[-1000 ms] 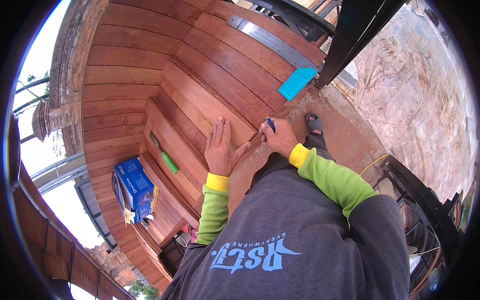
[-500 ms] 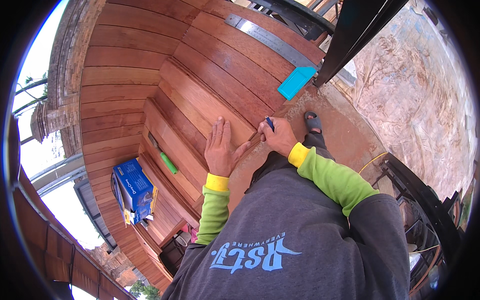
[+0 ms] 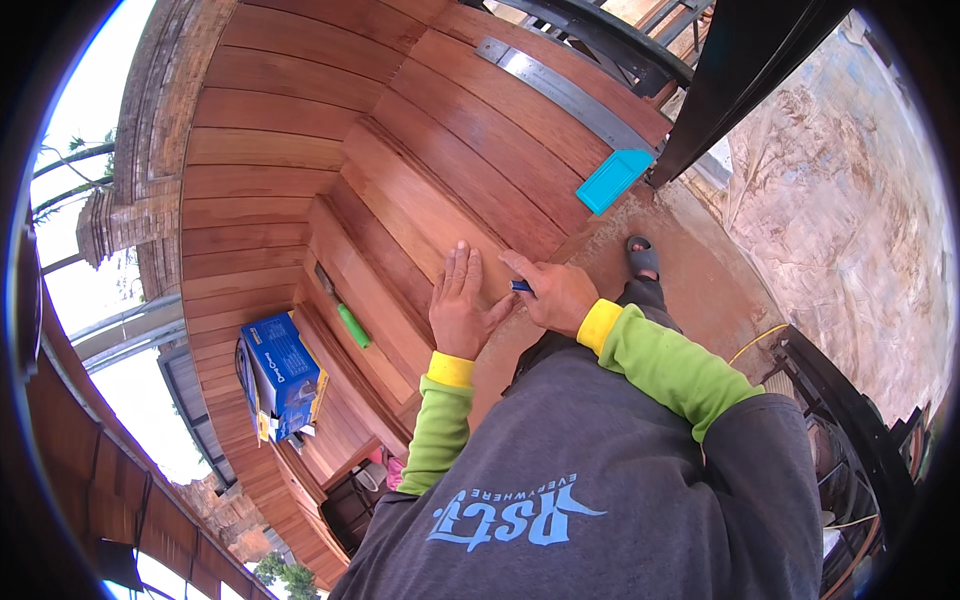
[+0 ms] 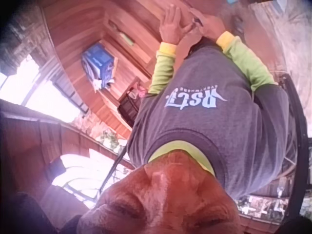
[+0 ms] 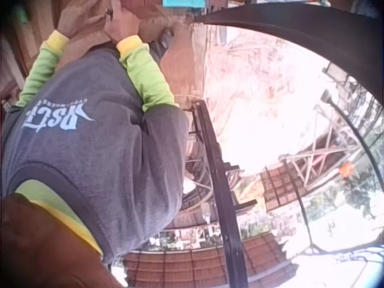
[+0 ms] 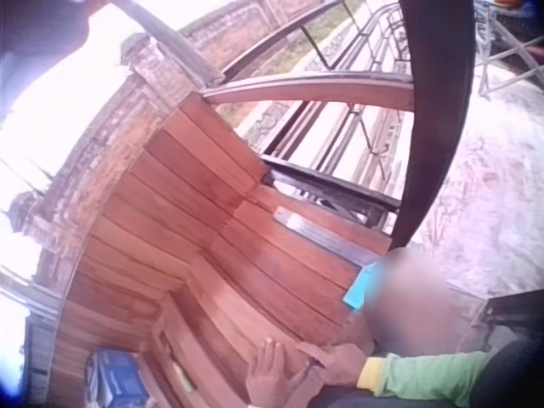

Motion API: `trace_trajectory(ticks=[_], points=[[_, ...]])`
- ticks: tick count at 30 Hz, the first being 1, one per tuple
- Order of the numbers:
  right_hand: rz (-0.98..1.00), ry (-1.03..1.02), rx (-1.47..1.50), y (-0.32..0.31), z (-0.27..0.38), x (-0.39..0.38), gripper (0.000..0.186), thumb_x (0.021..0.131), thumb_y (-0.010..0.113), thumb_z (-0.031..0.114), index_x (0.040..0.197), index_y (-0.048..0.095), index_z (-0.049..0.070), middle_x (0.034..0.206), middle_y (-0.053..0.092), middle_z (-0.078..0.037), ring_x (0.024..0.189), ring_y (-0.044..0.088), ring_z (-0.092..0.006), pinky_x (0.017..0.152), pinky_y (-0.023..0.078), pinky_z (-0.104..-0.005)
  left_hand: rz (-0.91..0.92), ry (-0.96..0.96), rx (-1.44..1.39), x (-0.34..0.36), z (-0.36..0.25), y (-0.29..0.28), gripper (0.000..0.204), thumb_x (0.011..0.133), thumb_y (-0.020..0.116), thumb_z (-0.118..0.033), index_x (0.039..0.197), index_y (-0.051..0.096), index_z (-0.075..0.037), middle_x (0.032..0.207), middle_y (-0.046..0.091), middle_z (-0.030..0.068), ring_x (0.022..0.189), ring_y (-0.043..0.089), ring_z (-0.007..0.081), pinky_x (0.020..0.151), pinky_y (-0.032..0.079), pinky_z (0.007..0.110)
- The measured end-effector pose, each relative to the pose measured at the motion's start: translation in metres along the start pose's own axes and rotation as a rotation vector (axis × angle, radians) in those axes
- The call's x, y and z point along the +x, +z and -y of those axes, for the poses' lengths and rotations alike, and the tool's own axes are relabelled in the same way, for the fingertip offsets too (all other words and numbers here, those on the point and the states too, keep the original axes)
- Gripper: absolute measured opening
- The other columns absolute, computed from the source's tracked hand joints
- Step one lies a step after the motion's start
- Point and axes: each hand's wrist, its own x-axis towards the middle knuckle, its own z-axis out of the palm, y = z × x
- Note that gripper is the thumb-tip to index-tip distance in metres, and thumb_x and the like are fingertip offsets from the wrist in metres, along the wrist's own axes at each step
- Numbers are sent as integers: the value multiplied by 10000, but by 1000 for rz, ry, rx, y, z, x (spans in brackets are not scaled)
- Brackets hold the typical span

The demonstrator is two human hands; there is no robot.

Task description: The person positions wooden planks on a curved wooden ceiling, aligns them with existing planks, and marks the wood using a pencil and a metal square. The person repeatedly adjusts the plank position and marks along the edges.

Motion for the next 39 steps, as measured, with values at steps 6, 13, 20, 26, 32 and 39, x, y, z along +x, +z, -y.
trace_trajectory(ticks=[6, 13, 20, 26, 32, 39], points=[[43, 12, -88, 1, -4, 3, 559, 827, 621, 198, 1346, 444, 95, 899, 670, -180, 764, 646, -386, 649, 514, -482, -7, -27, -37, -1, -2, 1, 810, 675, 801, -375, 1331, 501, -5, 1425, 448, 193, 1304, 451, 342, 1021, 408, 440], [67, -13, -110, 0, -6, 3, 561, 834, 618, 207, 1346, 444, 57, 948, 667, -190, 793, 647, -389, 670, 518, -476, -4, -25, -90, -6, -2, 5, 807, 719, 776, -355, 1363, 455, 12, 1458, 400, 197, 1348, 392, 350, 1062, 383, 403], [26, -123, -40, -1, -12, 5, 537, 825, 637, 168, 1324, 484, 37, 975, 661, -200, 823, 645, -390, 700, 517, -460, -39, -37, -144, -9, 1, 7, 823, 722, 773, -364, 1377, 440, 7, 1471, 384, 186, 1364, 361, 362, 1085, 362, 398], [31, -158, -71, -1, -19, 3, 571, 809, 663, 131, 1342, 478, 43, 923, 663, -210, 792, 648, -390, 678, 511, -461, -39, -93, -165, -12, -2, 6, 823, 708, 778, -365, 1387, 447, -39, 1483, 382, 137, 1386, 316, 368, 1088, 360, 394], [30, -126, -29, -1, -18, 3, 558, 815, 669, 99, 1341, 489, 50, 839, 655, -227, 754, 649, -391, 653, 510, -449, -54, -90, -175, -14, -1, 9, 829, 702, 778, -371, 1392, 445, -55, 1486, 377, 129, 1384, 315, 371, 1070, 382, 392], [50, -60, 1, -3, -14, 5, 490, 849, 671, 112, 1303, 526, 1, 959, 649, -264, 819, 667, -381, 695, 524, -387, -42, -122, -221, -15, -3, 7, 814, 708, 765, -350, 1393, 438, -57, 1495, 364, 115, 1393, 296, 365, 1071, 379, 409]])
